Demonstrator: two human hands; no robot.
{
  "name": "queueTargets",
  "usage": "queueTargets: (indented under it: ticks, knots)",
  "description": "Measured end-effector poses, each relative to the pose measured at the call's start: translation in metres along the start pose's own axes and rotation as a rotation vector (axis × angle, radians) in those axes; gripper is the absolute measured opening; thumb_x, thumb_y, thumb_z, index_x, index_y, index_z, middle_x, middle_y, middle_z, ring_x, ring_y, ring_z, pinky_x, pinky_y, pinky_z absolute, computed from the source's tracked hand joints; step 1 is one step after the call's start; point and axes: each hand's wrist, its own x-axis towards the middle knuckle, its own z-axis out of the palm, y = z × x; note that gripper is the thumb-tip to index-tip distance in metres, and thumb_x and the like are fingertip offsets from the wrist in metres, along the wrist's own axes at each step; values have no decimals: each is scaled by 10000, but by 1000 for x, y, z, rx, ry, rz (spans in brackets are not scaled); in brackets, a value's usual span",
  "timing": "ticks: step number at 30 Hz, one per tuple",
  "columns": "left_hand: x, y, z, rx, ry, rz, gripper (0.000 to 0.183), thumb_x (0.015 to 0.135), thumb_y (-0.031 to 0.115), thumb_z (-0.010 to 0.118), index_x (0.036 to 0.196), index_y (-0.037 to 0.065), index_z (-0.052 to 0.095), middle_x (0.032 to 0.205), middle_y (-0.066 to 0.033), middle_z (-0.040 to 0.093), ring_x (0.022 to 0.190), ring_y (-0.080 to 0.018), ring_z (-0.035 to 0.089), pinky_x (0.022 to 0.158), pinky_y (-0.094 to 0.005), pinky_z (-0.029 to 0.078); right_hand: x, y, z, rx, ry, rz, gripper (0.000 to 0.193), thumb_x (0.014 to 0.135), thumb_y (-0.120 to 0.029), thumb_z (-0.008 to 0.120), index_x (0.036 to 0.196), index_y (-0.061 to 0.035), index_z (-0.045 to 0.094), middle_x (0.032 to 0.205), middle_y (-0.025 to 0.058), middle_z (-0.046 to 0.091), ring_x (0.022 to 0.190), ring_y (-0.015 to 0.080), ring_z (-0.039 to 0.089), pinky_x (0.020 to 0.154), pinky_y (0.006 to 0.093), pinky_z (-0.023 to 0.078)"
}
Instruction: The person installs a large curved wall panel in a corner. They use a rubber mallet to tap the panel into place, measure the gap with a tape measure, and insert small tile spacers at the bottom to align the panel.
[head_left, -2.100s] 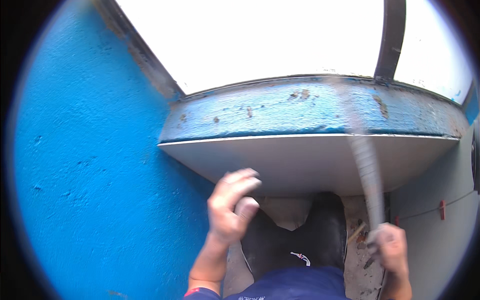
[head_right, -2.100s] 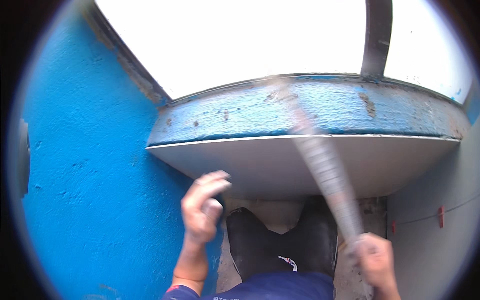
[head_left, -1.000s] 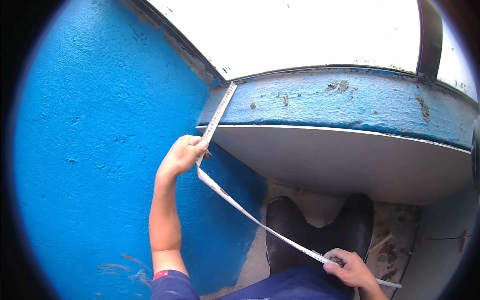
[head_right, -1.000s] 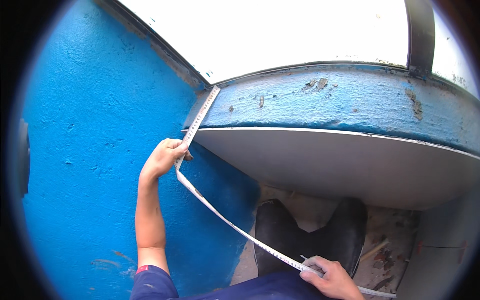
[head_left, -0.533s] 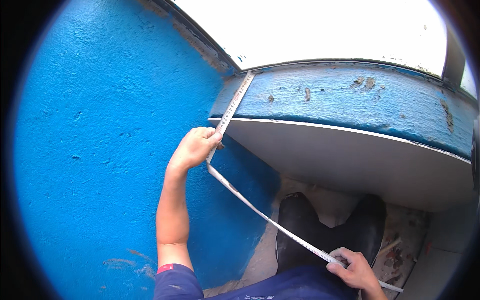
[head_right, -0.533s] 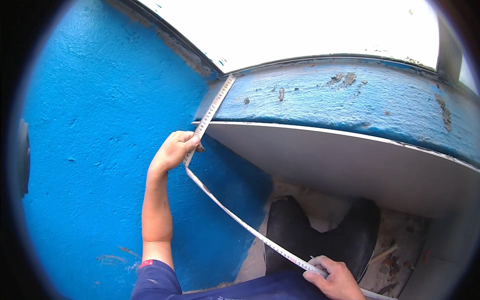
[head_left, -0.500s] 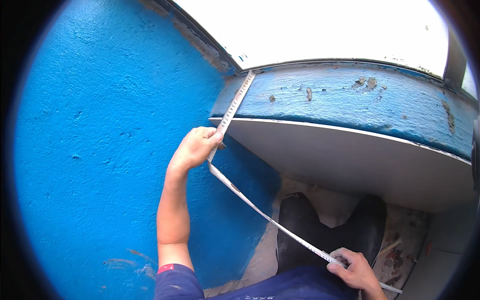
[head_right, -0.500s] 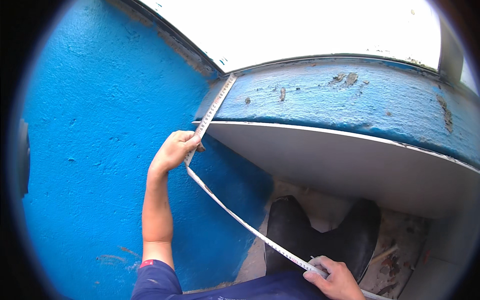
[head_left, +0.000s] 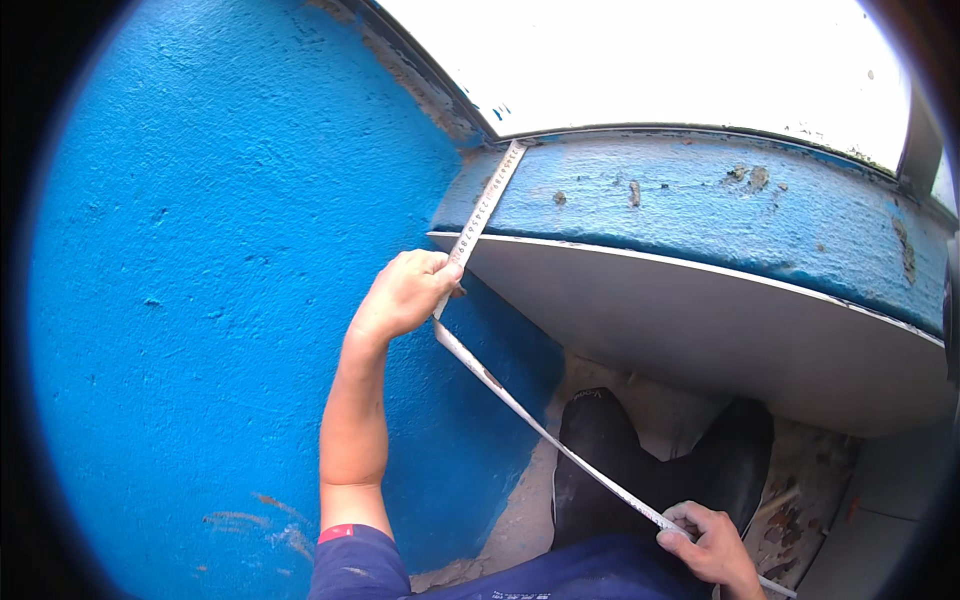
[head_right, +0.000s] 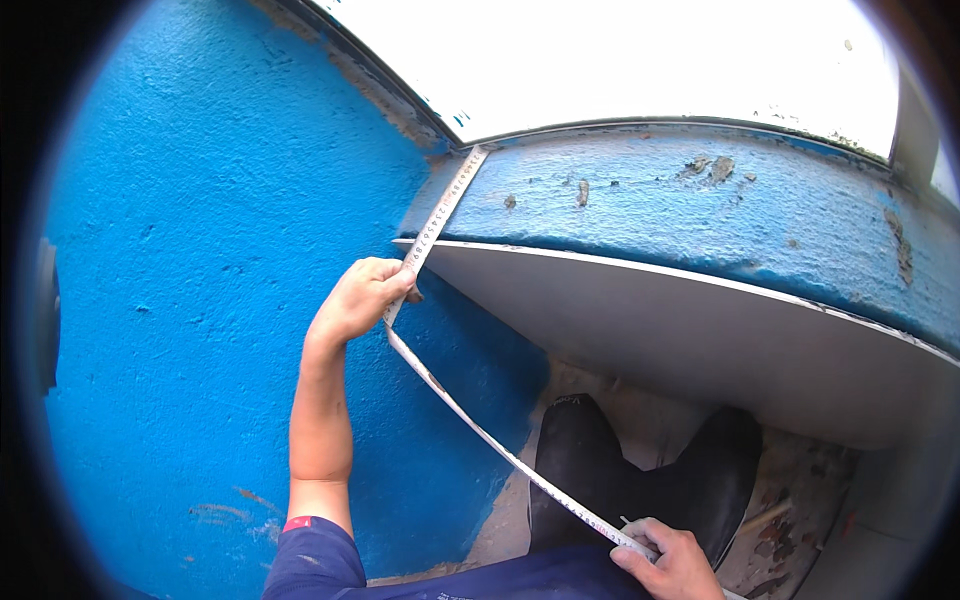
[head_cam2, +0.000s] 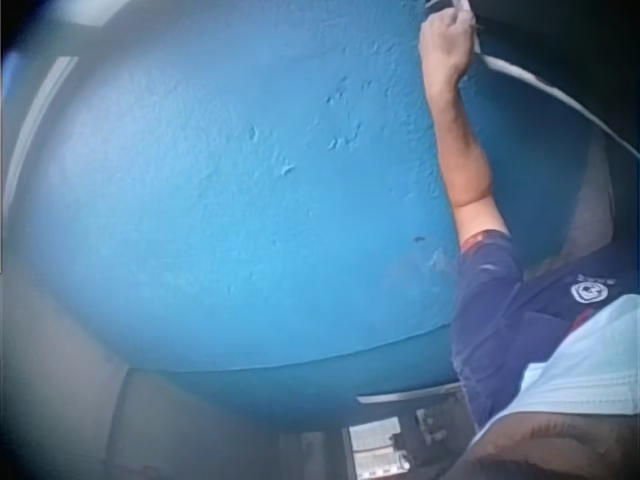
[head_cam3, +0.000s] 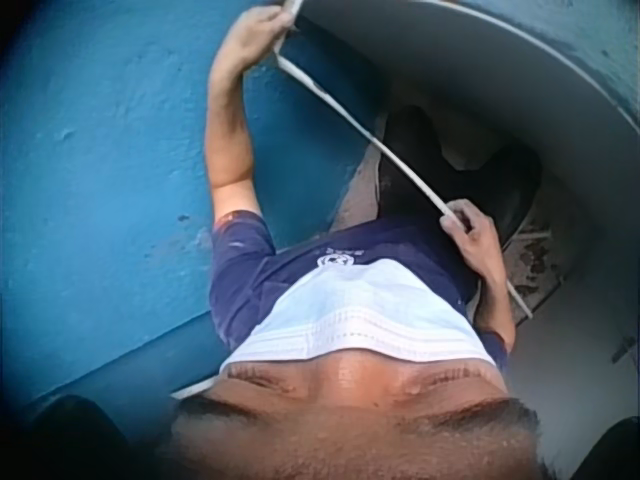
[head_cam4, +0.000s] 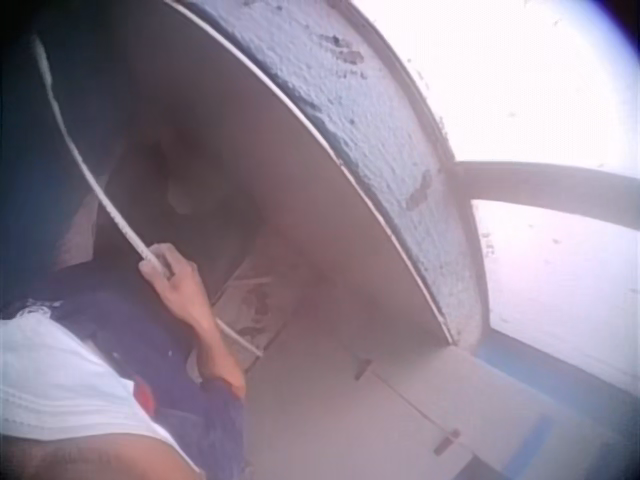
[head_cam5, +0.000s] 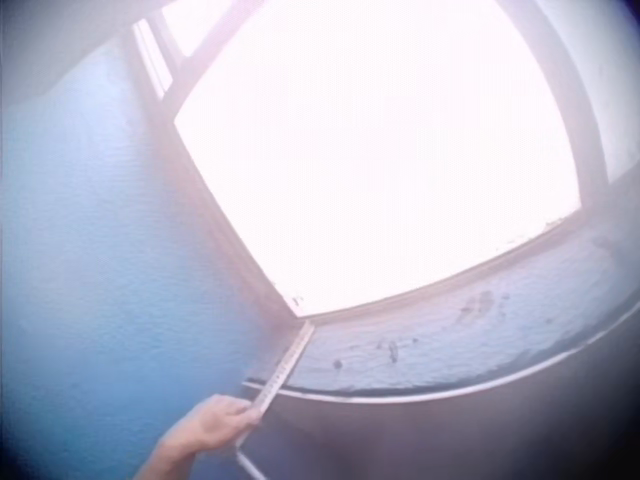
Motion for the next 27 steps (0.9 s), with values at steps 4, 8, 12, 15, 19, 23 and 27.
queueTargets:
  ticks: [4,8,12,15,19,23,27]
  knots:
    - [-1,2,-1,19,-14,-30,389,961,312,564,875,-19,750,821,-160,738,770,-248,703,736,-380,535,-1,-1,0,-12,0,3,332,852,-268,778,1024,2,690,744,44,664,687,101,599,661,275,496]
    - [0,2,-1,21,-38,-35,388,956,314,558,887,-17,750,848,-170,743,803,-275,719,759,-393,543,-3,-2,1,-10,4,6,320,856,-262,771,1017,2,689,733,39,653,678,96,584,656,273,486]
    - [-1,3,-3,24,-31,-24,388,947,313,560,868,-14,753,816,-161,735,764,-258,701,730,-386,534,-4,-3,2,-10,7,-10,317,861,-264,768,1014,2,690,736,42,656,677,98,582,659,274,483]
    - [-1,6,-1,22,-7,-20,392,936,295,554,838,-27,754,775,-149,730,708,-228,677,685,-378,522,-5,-4,2,-33,13,13,315,860,-264,771,1012,0,690,745,44,661,684,102,592,667,273,486]
    - [2,3,1,28,-8,-8,397,944,300,556,848,-29,756,790,-154,734,723,-234,689,696,-381,531,-6,-4,0,-30,14,11,308,860,-258,772,1014,-4,691,754,48,665,698,104,605,679,274,494]
    - [1,5,1,23,-16,-19,394,951,301,563,869,-33,754,809,-158,741,748,-239,703,711,-381,540,-8,-4,0,13,3,-58,256,924,-246,705,1033,-16,675,756,36,617,703,104,555,663,283,471]
    - [0,0,1,7,-34,-39,384,948,328,549,879,8,750,847,-162,737,795,-287,714,765,-388,542,-10,-10,4,40,7,-62,223,944,-213,676,1020,-4,663,740,20,574,703,90,514,650,276,444]
